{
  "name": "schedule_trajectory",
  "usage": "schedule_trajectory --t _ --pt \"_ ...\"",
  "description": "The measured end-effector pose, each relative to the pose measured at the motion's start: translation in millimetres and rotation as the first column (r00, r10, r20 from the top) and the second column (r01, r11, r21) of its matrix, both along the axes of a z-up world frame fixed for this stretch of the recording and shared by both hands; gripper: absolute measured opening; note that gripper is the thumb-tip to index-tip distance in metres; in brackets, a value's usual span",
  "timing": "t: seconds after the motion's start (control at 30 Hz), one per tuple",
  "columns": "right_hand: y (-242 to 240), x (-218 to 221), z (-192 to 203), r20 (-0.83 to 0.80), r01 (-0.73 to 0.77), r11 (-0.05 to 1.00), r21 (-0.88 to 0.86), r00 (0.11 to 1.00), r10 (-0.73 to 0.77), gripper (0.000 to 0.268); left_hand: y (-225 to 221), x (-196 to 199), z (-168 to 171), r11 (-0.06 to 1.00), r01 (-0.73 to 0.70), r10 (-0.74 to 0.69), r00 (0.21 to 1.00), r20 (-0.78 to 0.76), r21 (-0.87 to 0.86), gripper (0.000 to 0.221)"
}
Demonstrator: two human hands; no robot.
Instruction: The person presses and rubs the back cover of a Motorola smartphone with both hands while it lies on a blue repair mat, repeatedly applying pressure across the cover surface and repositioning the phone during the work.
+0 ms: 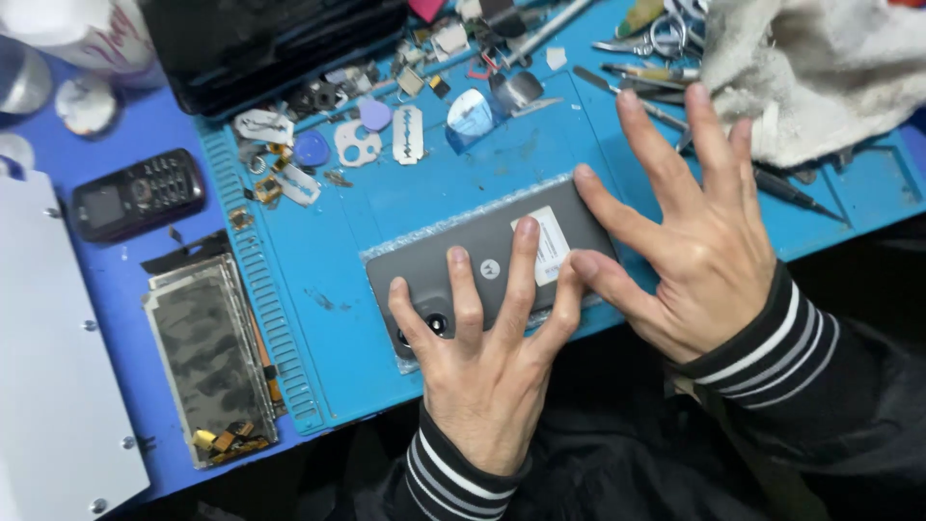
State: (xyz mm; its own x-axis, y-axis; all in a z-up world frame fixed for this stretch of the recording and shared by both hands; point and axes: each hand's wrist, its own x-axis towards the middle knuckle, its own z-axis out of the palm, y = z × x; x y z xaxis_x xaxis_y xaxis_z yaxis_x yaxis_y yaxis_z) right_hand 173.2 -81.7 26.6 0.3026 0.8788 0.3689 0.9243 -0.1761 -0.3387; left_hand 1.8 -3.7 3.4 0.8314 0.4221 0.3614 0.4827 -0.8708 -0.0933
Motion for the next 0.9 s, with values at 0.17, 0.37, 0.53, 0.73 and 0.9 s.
schedule_trajectory --t 0.17,0.37,0.53,0.73,0.9 --pt "-29.4 -10.5 -4.1 0.031 -0.006 1.000 0.000 0.999 0.006 0.059 -1.3 -1.5 -11.7 1.000 0.018 -0.016 0.991 0.129 -0.015 0.056" --pt "-56.7 10.5 -85.8 0.506 0.242 0.968 -0.066 0.844 -0.176 0.073 4.7 2.7 -36.1 0.994 0.095 -0.076 0.960 0.270 -0.057 0.051" --pt "2.0 11.7 -47.8 0.325 0.083 0.996 0.019 0.942 -0.084 0.060 5.1 4.7 -35.8 0.998 0.069 -0.061 0.937 0.344 -0.010 0.028" --pt "-48.6 14.7 -89.0 0.472 0.267 0.963 -0.024 0.853 -0.225 0.067 5.8 5.6 -40.4 0.995 0.095 -0.081 0.920 0.383 -0.017 0.043" --pt "-71.4 34.2 -127.1 0.641 0.296 0.944 -0.145 0.755 -0.138 0.074 6.0 2.9 -42.5 0.996 0.085 -0.081 0.954 0.290 0.000 0.049"
